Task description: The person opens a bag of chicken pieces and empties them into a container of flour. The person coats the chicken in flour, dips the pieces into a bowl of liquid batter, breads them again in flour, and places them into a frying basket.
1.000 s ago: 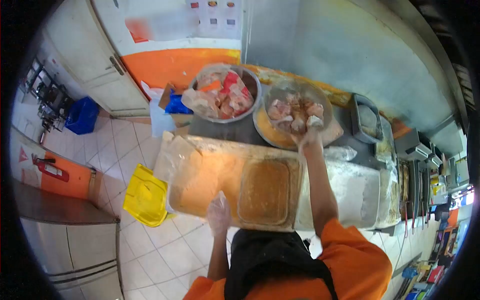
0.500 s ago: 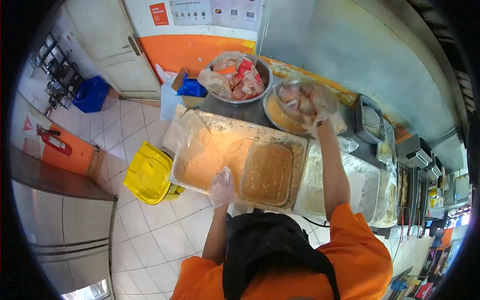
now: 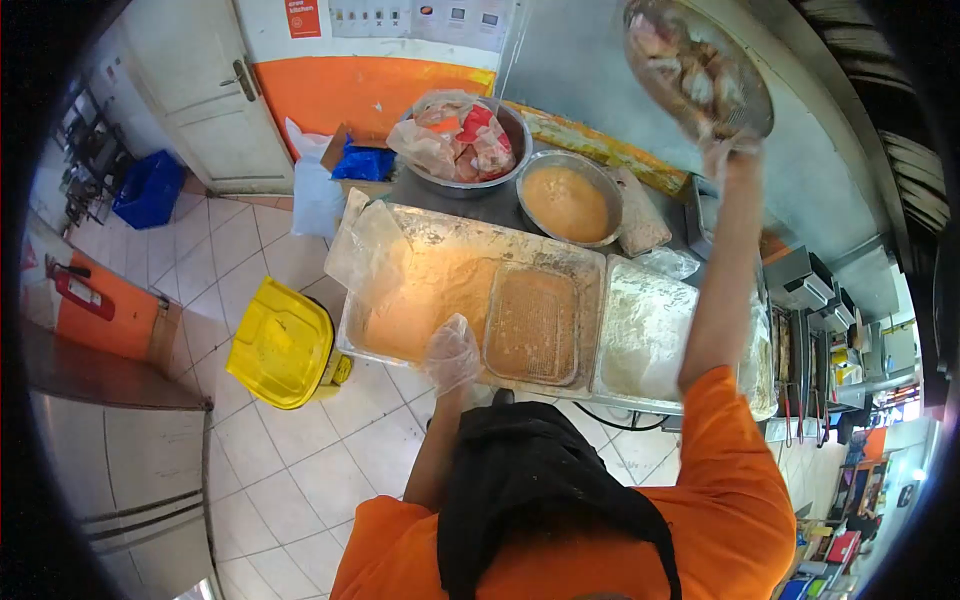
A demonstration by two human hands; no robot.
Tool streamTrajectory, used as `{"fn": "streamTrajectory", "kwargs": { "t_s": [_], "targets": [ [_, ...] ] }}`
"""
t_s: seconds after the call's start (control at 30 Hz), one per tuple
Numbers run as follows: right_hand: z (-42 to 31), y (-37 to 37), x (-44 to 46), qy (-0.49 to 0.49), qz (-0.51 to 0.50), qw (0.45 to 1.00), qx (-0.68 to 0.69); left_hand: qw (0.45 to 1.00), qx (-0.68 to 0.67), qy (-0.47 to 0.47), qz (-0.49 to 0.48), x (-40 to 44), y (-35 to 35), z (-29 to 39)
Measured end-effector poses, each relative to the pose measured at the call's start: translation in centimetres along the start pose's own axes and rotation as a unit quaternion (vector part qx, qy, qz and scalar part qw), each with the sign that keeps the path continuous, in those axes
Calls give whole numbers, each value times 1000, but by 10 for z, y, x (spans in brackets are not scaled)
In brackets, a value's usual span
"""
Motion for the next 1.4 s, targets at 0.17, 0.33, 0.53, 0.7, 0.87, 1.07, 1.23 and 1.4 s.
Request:
{"fn": "streamTrajectory", "kwargs": {
  "t_s": [0.17,0.33,0.53,0.7,0.87,1.07,1.23,1.4],
  "targets": [
    [109,61,-25,-87,47,994,43,997,79,5,-7,-3,12,6],
    [186,80,-51,-193,139,965,114,997,67,36,-1,6,12,7],
    [164,111,-24,-101,91,990,41,995,88,16,37,-7,-2,-1],
    [155,83,-44,-69,142,980,123,997,74,33,-11,0,12,9],
    [230,202,26,-78,112,990,41,995,54,20,81,-3,-3,0],
    [173,265,-26,-143,81,971,175,997,80,-17,11,-6,-1,-3],
    [8,258,-140,5,144,962,-231,999,16,-34,-22,-3,8,2],
    [-87,242,-164,51,-93,754,-649,995,85,-52,17,-2,0,2]
  ]
}}
Point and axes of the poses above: each hand's wrist, its own x-axis towards the middle knuckle, its own y-axis out of the back of the hand, z = x × y, the point moved 3 cm from there along x, towards the middle knuckle, and after that the axes turned 14 degrees about x, right-handed, at the moved point
